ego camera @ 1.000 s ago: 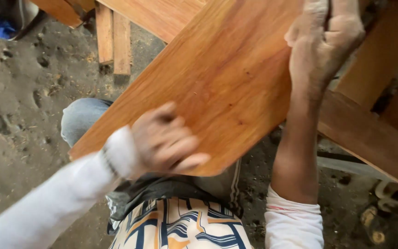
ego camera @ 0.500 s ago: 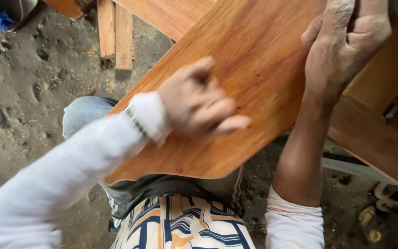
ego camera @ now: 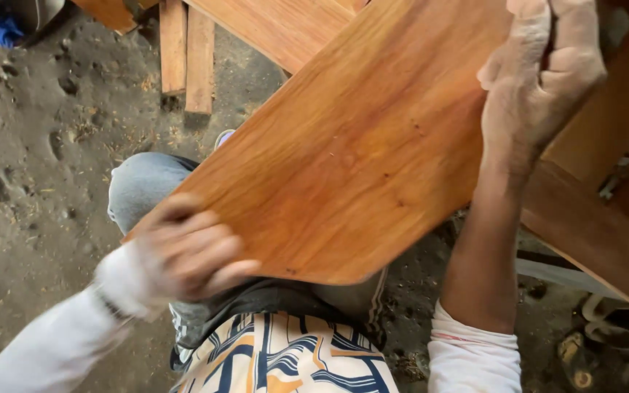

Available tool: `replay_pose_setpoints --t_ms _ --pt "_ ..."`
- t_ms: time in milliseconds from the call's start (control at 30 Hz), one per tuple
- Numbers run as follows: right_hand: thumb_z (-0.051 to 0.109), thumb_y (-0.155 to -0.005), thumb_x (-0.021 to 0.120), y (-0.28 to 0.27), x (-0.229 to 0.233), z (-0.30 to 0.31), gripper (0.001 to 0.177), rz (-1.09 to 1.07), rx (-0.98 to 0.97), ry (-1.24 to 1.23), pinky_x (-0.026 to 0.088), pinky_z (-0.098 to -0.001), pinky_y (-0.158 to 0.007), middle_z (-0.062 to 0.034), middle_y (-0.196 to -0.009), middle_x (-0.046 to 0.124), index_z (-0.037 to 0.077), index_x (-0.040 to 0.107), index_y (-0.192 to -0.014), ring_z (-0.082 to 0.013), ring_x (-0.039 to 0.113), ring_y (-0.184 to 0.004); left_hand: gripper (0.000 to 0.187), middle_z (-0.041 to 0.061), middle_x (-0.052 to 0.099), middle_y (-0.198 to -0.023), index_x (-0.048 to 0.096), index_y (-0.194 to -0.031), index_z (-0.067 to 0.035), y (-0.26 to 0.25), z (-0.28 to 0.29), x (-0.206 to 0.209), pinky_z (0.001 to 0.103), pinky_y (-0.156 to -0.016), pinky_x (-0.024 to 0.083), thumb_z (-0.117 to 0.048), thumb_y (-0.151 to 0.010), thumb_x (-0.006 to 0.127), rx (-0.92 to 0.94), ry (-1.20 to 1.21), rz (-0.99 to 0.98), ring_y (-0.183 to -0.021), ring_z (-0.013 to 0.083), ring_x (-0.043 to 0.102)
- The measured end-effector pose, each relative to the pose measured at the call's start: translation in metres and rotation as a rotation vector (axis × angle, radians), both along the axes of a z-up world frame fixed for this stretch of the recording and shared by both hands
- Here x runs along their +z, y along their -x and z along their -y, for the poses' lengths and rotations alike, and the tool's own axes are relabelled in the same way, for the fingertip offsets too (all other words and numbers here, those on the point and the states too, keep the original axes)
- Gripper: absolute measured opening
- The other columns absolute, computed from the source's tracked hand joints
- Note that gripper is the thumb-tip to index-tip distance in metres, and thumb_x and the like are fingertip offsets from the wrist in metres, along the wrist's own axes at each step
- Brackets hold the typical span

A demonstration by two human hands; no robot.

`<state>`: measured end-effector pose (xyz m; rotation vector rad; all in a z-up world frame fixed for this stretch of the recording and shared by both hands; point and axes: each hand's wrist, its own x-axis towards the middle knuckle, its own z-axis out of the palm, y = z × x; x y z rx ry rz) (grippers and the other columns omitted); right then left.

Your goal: The person sands a wooden chair part using a sanding block. They hold the piece on their lap and rub the block over the surface and edges to smooth the wood.

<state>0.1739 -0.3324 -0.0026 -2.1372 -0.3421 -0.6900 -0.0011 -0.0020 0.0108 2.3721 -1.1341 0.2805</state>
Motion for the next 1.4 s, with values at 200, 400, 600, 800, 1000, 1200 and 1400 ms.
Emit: replay_pose_setpoints --t_ms 200,400,600,800,1000,1200,1400 --pt "0.008 -0.122 0.044 -0.001 0.004 -0.005 0.027 -0.007 0.131 0.01 0.039 -0.0311 -0.047 -0.0285 -0.107 0.072 -0.015 0.058 -0.116 -0.0223 0.057 -0.054 0.045 0.001 0.047 -0.056 0.047 -0.063 -0.015 0.003 -0.014 -0.011 0.035 -0.07 0.036 -0.035 -0.103 0.053 0.16 -0.061 0.088 -0.048 0.0215 0.041" --pt "0.002 -0.113 0.04 0.003 0.002 -0.004 0.025 0.036 0.028 0.039 0.041 -0.0325 -0.048 -0.0223 -0.093 0.053 -0.013 0.06 -0.112 -0.0209 0.057 -0.048 0.046 0.002 0.038 -0.06 0.047 -0.071 -0.014 -0.096 0.065 -0.024 0.038 -0.071 0.037 -0.032 -0.109 0.068 -0.108 0.187 0.265 -0.054 0.0223 0.034" --pt "0.012 -0.12 0.048 0.002 0.0 -0.004 0.024 0.046 -0.018 0.053 0.045 -0.0333 -0.056 -0.0103 -0.064 0.053 -0.003 0.058 -0.104 -0.019 0.057 -0.05 0.055 -0.001 0.056 -0.05 0.051 -0.067 -0.022 -0.172 0.138 -0.046 0.042 -0.099 0.042 -0.041 -0.119 0.057 -0.095 0.255 0.521 -0.04 0.0227 0.056" --pt "0.008 -0.117 0.047 0.007 0.008 -0.008 0.024 0.053 0.0 0.022 0.051 -0.0345 -0.077 -0.0101 -0.056 0.05 -0.003 0.066 -0.126 -0.0188 0.05 -0.052 0.039 0.0 0.053 -0.057 0.055 -0.074 -0.018 -0.099 0.076 -0.017 0.04 -0.089 0.038 -0.026 -0.112 0.062 -0.135 0.303 0.363 -0.048 0.0227 0.049" --pt "0.008 -0.119 0.048 -0.001 0.002 -0.006 0.025 0.018 0.064 -0.086 0.041 -0.0294 -0.051 -0.0173 -0.084 0.059 -0.008 0.062 -0.107 -0.0178 0.051 -0.047 0.045 -0.001 0.045 -0.055 0.048 -0.064 -0.017 0.011 -0.021 -0.009 0.035 -0.077 0.04 -0.035 -0.105 0.051 0.157 -0.001 0.095 -0.049 0.0212 0.042" --pt "0.014 -0.122 0.045 -0.002 0.0 -0.007 0.032 0.004 0.093 -0.065 0.038 -0.0305 -0.048 -0.0186 -0.094 0.061 -0.011 0.059 -0.11 -0.0201 0.053 -0.052 0.043 -0.001 0.045 -0.053 0.047 -0.064 -0.017 -0.009 -0.023 -0.016 0.036 -0.069 0.034 -0.03 -0.104 0.054 0.168 0.002 0.086 -0.045 0.0195 0.037" --pt "0.007 -0.12 0.041 -0.002 0.002 -0.005 0.03 0.118 0.129 -0.012 0.04 -0.0356 -0.05 -0.0163 -0.063 0.05 -0.012 0.062 -0.113 -0.0209 0.052 -0.049 0.047 0.0 0.052 -0.056 0.05 -0.07 -0.018 -0.118 0.06 -0.027 0.037 -0.086 0.042 -0.035 -0.113 0.061 -0.119 0.11 0.276 -0.045 0.0233 0.039"
